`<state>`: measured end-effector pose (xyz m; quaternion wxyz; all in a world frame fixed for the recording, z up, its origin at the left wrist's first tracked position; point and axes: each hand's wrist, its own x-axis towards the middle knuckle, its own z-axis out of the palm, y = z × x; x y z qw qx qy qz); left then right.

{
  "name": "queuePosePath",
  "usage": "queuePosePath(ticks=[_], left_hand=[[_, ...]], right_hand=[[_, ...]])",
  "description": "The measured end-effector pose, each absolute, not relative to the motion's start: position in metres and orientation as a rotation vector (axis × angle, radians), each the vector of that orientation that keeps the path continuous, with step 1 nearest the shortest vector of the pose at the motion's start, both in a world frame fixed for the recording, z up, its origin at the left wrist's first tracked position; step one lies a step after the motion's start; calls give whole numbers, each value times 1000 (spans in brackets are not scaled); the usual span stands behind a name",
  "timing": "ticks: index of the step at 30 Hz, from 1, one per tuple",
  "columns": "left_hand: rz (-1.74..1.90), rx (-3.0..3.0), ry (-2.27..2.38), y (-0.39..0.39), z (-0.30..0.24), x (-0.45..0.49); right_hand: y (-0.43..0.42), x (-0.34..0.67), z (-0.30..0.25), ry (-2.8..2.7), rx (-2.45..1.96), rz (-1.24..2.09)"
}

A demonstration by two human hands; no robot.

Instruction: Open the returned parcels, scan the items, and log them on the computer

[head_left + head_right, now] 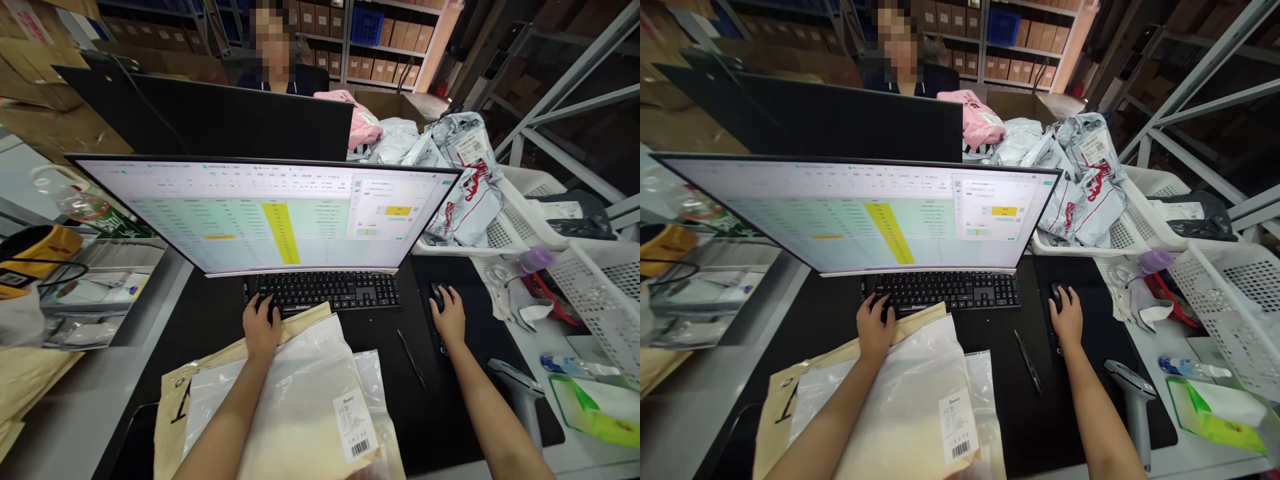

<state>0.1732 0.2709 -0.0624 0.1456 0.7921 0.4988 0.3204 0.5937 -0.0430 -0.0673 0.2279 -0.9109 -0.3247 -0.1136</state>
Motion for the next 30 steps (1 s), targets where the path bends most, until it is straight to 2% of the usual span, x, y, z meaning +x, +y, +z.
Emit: queuePosePath(ticks=[11, 16, 18, 23, 26, 30], left_hand=[[922, 2267, 1445, 271, -62, 174], [907, 2250, 1451, 269, -63, 174], [903, 2250, 1443, 269, -64, 173], [910, 2272, 1444, 269, -65, 173], [899, 2271, 1446, 269, -64, 172], [871, 2265, 1446, 269, -63, 172]], right_hand=[[-45, 594, -67, -874, -2516, -384], [-37, 578, -55, -898, -2453, -557], [-17, 551, -42, -1037, -2378, -479], [72, 460, -16, -1670, -2076, 50], [115, 430, -18, -1683, -2073, 84], [132, 426, -32, -1591, -2098, 61]])
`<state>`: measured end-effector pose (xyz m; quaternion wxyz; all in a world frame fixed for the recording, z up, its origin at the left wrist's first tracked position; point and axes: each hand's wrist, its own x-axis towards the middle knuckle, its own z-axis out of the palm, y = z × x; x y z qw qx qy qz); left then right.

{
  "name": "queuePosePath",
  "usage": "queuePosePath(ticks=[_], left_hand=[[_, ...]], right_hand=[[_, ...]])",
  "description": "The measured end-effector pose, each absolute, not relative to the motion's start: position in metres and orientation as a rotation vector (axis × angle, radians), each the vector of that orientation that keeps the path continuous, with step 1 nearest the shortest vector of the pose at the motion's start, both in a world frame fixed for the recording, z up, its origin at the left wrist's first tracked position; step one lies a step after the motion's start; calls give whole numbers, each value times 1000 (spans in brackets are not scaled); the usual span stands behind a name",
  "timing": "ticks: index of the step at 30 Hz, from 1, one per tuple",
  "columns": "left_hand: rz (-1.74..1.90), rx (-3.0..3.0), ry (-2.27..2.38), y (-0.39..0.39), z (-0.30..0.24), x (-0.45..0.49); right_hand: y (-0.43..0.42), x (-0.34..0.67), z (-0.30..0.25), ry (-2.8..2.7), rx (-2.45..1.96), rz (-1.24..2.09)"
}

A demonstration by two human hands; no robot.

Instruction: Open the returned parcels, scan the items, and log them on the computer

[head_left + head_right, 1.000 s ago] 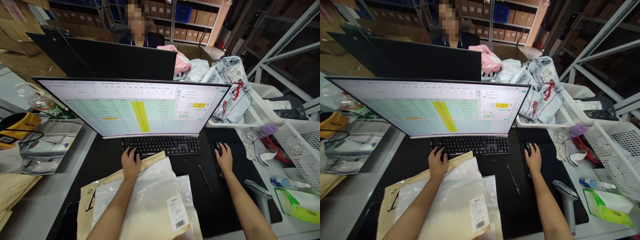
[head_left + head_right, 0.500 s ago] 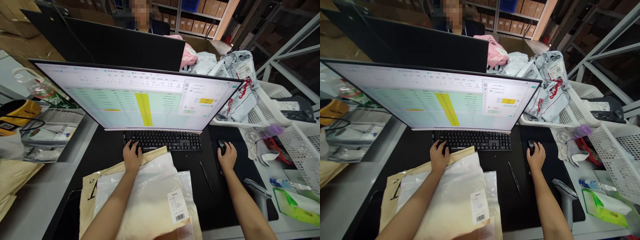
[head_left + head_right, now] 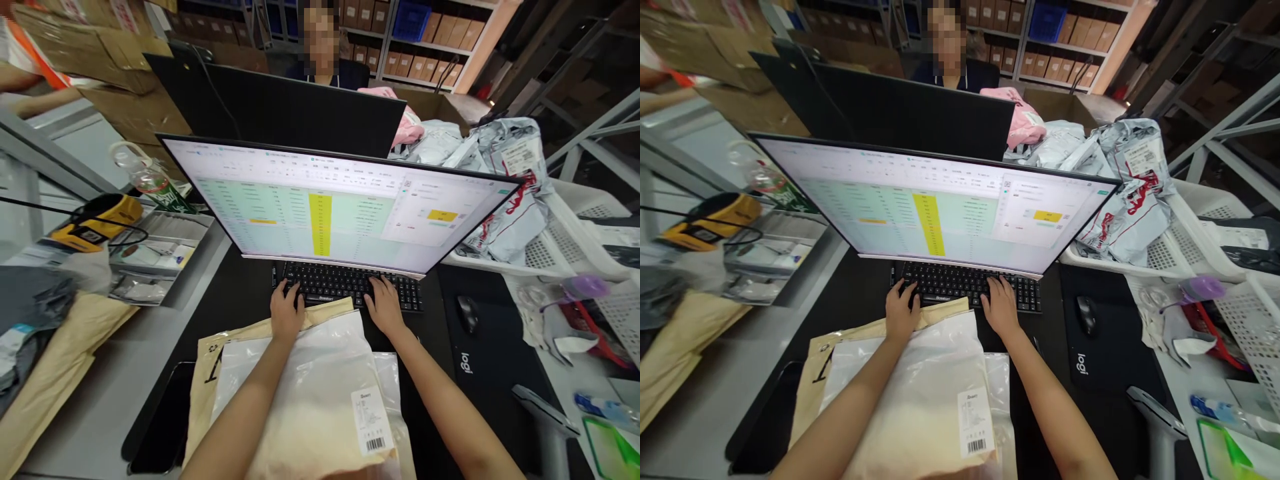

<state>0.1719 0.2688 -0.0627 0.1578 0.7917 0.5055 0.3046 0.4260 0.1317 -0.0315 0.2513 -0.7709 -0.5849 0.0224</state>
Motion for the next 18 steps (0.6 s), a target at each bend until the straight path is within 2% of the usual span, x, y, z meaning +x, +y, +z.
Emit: queuePosePath(ticks=[6, 12, 15, 18], left_hand=[[872, 2249, 1453, 267, -62, 172], [871, 2237, 1451, 267, -62, 172], [872, 2235, 1456, 267, -63, 172], [880, 2249, 1461, 268, -65, 173]], right_hand=[[87, 456, -26, -1522, -2101, -126], [-29, 549, -35, -960, -2455, -500], [-75, 583, -50, -812, -2504, -447], [-89, 593, -62, -899, -2490, -313]])
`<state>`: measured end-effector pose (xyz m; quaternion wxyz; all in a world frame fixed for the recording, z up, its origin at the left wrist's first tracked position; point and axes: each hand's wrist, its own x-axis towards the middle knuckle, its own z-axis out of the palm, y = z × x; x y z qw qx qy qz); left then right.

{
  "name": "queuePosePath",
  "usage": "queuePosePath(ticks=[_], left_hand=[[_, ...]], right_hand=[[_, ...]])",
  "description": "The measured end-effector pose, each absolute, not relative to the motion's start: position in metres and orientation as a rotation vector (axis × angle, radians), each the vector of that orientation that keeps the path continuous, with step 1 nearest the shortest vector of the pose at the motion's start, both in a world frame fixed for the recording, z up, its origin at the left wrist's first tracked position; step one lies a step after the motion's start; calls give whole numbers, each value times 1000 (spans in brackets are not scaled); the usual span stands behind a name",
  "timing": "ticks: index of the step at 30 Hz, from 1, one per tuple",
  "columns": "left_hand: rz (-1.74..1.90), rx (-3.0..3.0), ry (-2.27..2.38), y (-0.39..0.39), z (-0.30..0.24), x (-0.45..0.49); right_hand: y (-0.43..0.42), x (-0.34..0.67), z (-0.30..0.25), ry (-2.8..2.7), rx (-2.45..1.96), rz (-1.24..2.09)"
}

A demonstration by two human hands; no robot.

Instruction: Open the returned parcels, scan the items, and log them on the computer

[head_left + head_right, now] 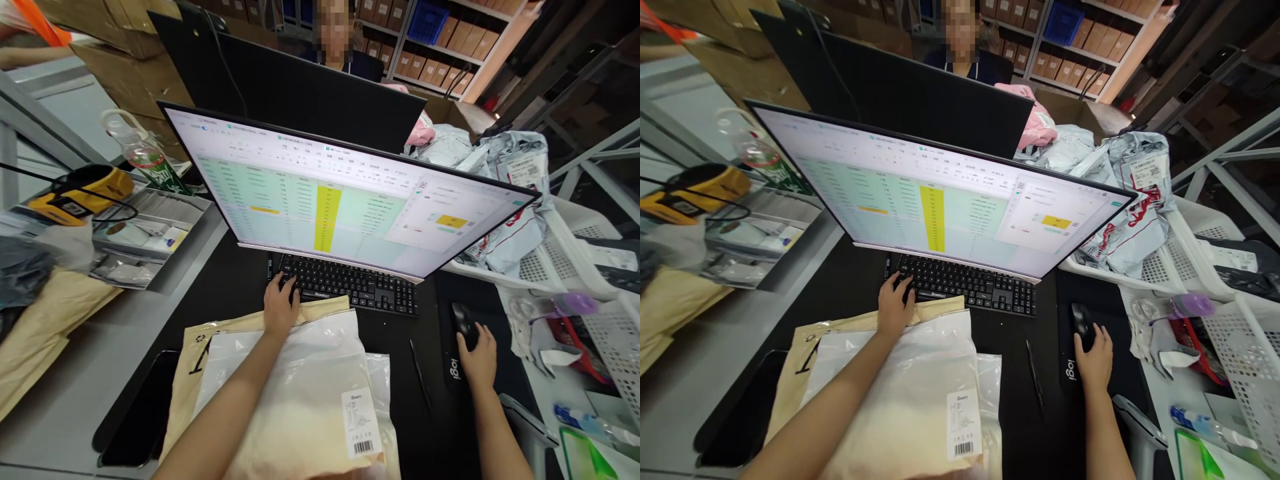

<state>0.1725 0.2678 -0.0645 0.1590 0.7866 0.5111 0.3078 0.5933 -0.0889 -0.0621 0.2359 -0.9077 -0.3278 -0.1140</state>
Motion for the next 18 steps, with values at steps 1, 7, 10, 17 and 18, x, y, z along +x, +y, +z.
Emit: queuePosePath(ticks=[1, 7, 10, 17, 18], left_hand=[[884, 2257, 1459, 268, -65, 172], [899, 2284, 1449, 269, -69, 172], [906, 2293, 1460, 267, -68, 172], [904, 2331, 1470, 264, -67, 171], [913, 2328, 1475, 263, -67, 171]], right_hand=[[-87, 594, -64, -935, -2484, -309], [-59, 598, -64, -1058, -2481, -366], [-55, 602, -63, -1104, -2492, -358], [-56, 601, -66, -1131, -2494, -308], [-56, 601, -66, -1151, -2488, -293]])
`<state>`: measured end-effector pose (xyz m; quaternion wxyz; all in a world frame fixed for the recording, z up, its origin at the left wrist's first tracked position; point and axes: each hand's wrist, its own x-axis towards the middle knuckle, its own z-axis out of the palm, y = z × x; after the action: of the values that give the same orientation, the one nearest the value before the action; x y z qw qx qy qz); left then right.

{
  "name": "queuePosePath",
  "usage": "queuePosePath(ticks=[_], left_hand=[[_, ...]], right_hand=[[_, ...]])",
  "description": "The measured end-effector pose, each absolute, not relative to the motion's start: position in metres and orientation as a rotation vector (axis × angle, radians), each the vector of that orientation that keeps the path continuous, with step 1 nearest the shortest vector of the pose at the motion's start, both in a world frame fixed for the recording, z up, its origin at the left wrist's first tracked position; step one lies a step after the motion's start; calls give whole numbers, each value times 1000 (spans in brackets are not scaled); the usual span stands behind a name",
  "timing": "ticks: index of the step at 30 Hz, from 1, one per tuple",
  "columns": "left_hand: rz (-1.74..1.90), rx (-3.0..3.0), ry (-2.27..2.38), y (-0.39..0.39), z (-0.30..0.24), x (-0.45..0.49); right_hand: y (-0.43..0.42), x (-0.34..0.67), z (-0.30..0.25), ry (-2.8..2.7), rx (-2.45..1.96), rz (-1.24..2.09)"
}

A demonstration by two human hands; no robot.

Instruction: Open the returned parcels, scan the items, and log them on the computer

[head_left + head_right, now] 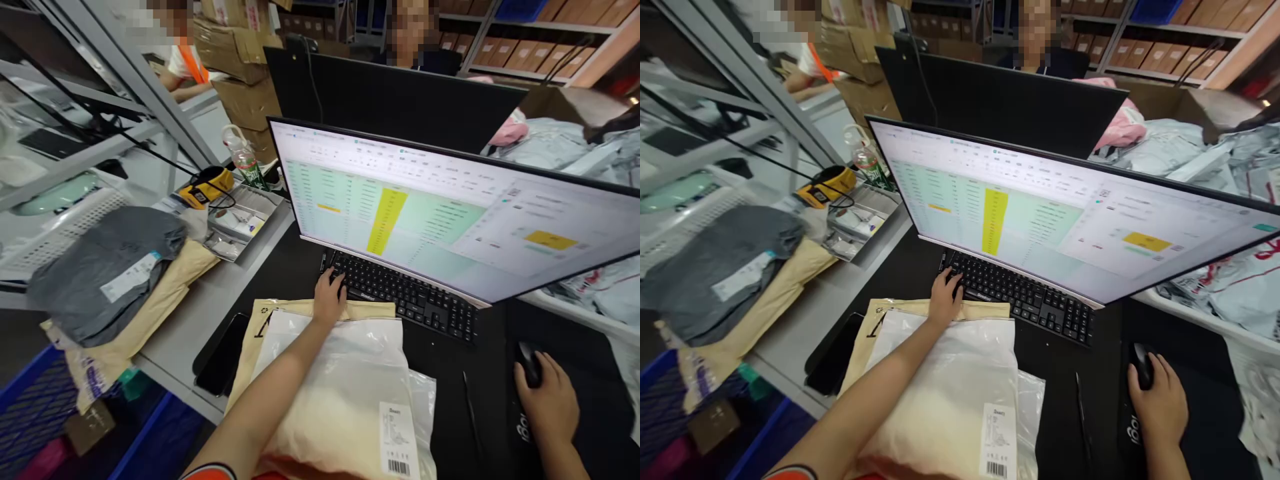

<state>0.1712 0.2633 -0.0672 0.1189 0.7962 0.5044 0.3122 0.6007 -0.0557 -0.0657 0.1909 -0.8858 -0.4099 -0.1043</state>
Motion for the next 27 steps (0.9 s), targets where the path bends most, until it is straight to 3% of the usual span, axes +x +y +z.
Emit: queuePosePath(ticks=[14, 27], left_hand=[[944, 2396, 1491, 255, -64, 168], [557, 2644, 1239, 237, -61, 180]], right_hand=[[-53, 595, -65, -1116, -2500, -305], [-54, 595, -66, -1078, -2536, -310]])
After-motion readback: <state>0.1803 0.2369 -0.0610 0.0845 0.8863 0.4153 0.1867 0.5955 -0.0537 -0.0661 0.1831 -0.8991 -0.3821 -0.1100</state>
